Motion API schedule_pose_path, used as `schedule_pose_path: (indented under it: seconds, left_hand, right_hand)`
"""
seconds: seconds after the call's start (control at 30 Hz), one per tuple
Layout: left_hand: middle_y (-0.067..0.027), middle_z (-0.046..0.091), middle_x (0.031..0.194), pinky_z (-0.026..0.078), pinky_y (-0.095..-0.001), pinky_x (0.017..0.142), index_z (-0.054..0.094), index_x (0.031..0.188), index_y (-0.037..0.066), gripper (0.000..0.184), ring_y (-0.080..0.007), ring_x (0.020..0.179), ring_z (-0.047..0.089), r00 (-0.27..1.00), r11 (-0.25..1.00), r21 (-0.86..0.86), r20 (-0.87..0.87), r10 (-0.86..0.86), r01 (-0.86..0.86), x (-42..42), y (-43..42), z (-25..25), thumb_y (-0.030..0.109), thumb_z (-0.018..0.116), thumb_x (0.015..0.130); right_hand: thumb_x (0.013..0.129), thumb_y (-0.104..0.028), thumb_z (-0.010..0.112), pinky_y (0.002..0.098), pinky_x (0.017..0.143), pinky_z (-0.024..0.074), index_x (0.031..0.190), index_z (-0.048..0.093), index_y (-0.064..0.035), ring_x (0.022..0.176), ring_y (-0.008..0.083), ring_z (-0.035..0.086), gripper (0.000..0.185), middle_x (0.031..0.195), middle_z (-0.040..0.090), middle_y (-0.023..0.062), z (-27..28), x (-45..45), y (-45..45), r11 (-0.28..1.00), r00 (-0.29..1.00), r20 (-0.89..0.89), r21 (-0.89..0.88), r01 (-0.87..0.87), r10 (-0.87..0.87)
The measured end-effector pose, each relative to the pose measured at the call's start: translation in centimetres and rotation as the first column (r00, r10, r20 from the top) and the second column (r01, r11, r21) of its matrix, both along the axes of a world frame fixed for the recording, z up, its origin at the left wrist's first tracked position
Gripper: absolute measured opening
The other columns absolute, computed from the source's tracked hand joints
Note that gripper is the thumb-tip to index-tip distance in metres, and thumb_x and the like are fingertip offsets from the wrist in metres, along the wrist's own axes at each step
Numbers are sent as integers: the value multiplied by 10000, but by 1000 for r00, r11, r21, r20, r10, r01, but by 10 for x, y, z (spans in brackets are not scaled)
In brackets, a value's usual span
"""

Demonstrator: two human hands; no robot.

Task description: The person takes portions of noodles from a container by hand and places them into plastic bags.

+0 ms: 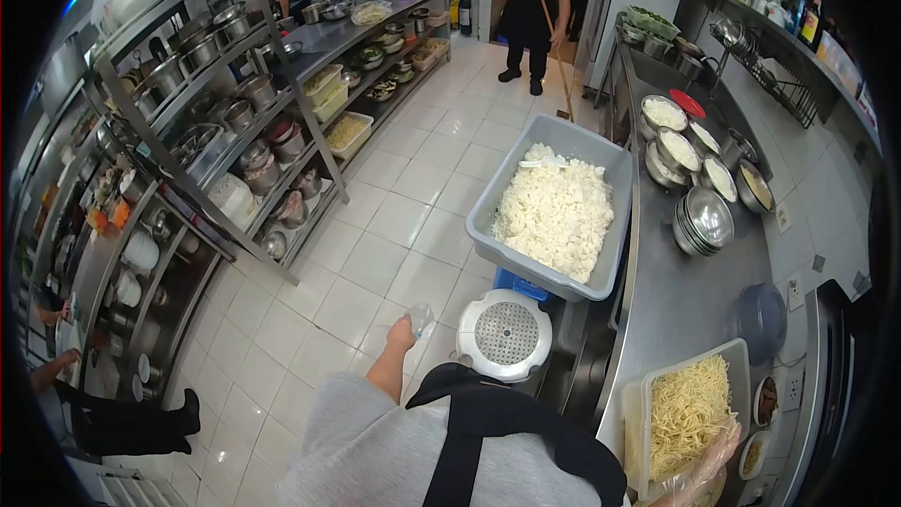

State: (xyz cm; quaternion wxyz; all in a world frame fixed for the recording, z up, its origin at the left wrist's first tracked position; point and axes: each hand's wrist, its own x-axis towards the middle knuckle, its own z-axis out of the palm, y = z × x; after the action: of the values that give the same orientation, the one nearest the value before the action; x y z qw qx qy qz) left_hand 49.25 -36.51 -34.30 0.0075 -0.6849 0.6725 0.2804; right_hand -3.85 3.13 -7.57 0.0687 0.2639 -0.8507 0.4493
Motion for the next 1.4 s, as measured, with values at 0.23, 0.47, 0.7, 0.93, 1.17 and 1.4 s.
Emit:
schedule_pose_path:
  seconds: [0.23,0.47,0.7,0.93,1.17,1.4]
  left_hand:
    - [-184,533,1131,446,-387,867,448,1174,14,469,-307,1053,521,1000,1000,-14,-10,20,-20,1,5,1,46,542,716]
    - [-197,544,1107,454,-399,851,460,1155,7,457,-321,1031,532,999,998,-48,-25,-32,31,-14,1,-3,41,548,708]
    - [-223,558,1068,450,-406,846,484,1131,-4,432,-343,1008,540,994,995,-91,-99,-54,45,-34,-17,-14,36,551,706]
    - [-228,556,1074,443,-401,861,474,1150,-14,447,-337,1018,538,988,990,-113,-118,-99,86,-49,-24,-11,39,547,712]
    - [-217,551,1088,444,-395,861,480,1149,3,451,-331,1020,538,994,994,-30,-29,-108,107,-34,-11,-15,72,570,712]
    - [-183,556,1098,444,-396,863,482,1148,22,418,-325,1026,535,991,991,14,10,-136,136,-41,-8,-37,45,529,734]
  right_hand:
    - [769,-78,548,299,798,415,1078,489,21,863,192,517,330,974,544,118,0,-2,-6,994,992,-113,100,-49,61]
    - [729,-68,565,302,798,406,992,497,11,830,195,502,283,886,523,110,16,5,-11,999,965,-261,34,0,9]
    - [678,-44,594,306,817,387,923,497,-11,872,218,495,266,914,534,93,25,2,-4,981,988,-61,121,152,-145]
    - [665,-68,668,338,1034,217,1391,155,-74,1300,283,200,889,1419,193,134,0,42,25,985,915,399,-171,15,55]
    - [630,-125,678,311,1064,135,1376,154,1,1299,261,189,920,1409,199,158,-14,84,-15,759,949,131,636,143,-288]
    - [741,-193,641,367,1012,285,1301,339,9,1186,317,387,668,1264,422,217,-71,5,44,994,987,-152,93,65,-50]
